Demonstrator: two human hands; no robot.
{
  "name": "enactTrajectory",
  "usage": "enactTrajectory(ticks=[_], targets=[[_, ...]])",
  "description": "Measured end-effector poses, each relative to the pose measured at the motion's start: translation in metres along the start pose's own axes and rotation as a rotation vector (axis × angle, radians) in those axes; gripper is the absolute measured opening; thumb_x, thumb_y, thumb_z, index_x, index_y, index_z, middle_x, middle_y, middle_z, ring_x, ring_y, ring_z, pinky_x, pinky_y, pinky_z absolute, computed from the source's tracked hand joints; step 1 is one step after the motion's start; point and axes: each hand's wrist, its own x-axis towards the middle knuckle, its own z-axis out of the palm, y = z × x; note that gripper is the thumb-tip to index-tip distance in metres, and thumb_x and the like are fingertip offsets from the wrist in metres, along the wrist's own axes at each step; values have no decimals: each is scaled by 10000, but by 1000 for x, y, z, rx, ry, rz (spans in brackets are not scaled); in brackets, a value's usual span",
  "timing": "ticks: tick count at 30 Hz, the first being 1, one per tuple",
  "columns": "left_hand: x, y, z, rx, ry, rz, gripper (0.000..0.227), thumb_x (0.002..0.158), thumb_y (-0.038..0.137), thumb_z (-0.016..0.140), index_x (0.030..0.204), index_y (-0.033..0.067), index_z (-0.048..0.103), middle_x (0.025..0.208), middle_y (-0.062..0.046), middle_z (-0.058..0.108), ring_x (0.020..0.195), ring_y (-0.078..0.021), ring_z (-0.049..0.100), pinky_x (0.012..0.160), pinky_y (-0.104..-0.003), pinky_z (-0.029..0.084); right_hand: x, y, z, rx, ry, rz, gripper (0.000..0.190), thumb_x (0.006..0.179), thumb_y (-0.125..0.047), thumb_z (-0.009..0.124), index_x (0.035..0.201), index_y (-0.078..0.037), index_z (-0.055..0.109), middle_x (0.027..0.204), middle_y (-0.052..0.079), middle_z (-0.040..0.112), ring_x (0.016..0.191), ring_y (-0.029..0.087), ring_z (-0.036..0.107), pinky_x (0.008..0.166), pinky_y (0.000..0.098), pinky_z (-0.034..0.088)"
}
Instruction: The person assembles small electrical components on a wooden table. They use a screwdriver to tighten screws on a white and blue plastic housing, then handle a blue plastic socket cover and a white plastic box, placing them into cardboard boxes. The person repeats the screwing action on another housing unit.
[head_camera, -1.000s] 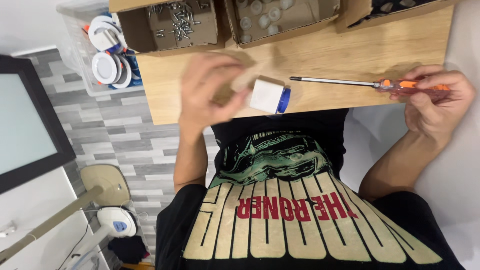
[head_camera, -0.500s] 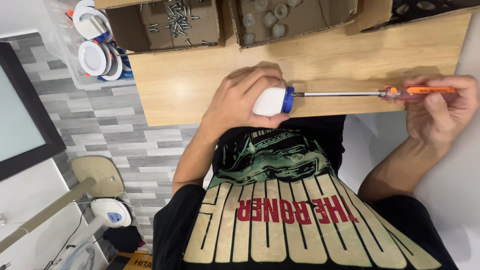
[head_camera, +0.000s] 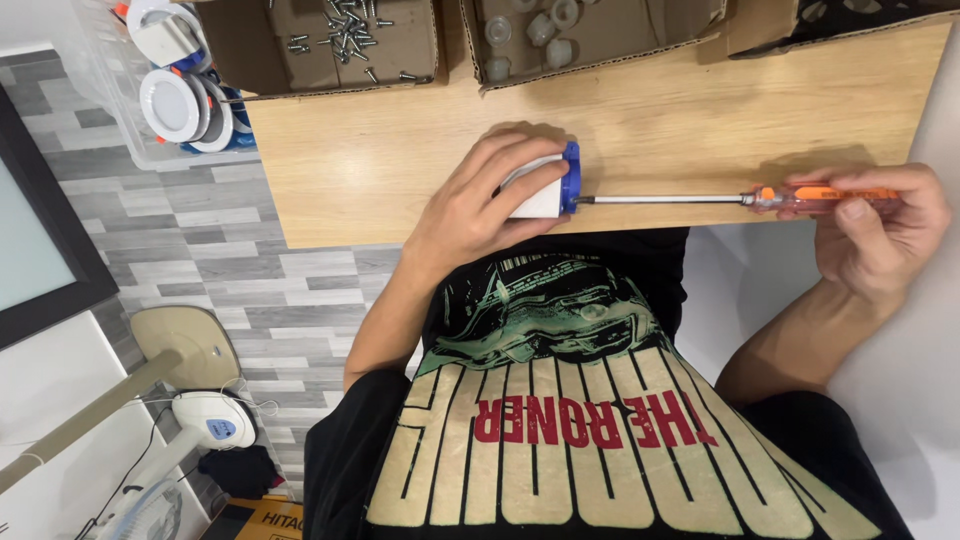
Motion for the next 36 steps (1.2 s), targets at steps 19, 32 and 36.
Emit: enactTrajectory(ticks=[19,32,36], targets=[[6,2,-5,-35,-116,8,221,1133,130,690,1313,33,605,1526,-182,592,1413,-471,574,1214,-609,577,-25,27,-28,-59,-52,12,209,1145,-133,628,1231,30,530,1121,349,668,1114,496,778,807,519,731],[5,1,-6,-49,-149,-7,232,1149,161,668,1344,36,648,1509,-138,611,1426,-452,570,1218,-618,558,-17,-6,-6,-227,-177,122,362,1100,-164,598,1250,165,600,919,319,690,609,329,720,499,326,571],[0,0,-3,-44,-185,-28,306,1115,150,738,1387,58,631,1528,-132,587,1464,-445,510,1268,-685,512,-26,4,-19,-267,-178,65,271,1047,-26,689,1244,129,588,996,304,679,759,351,749,669,370,643]])
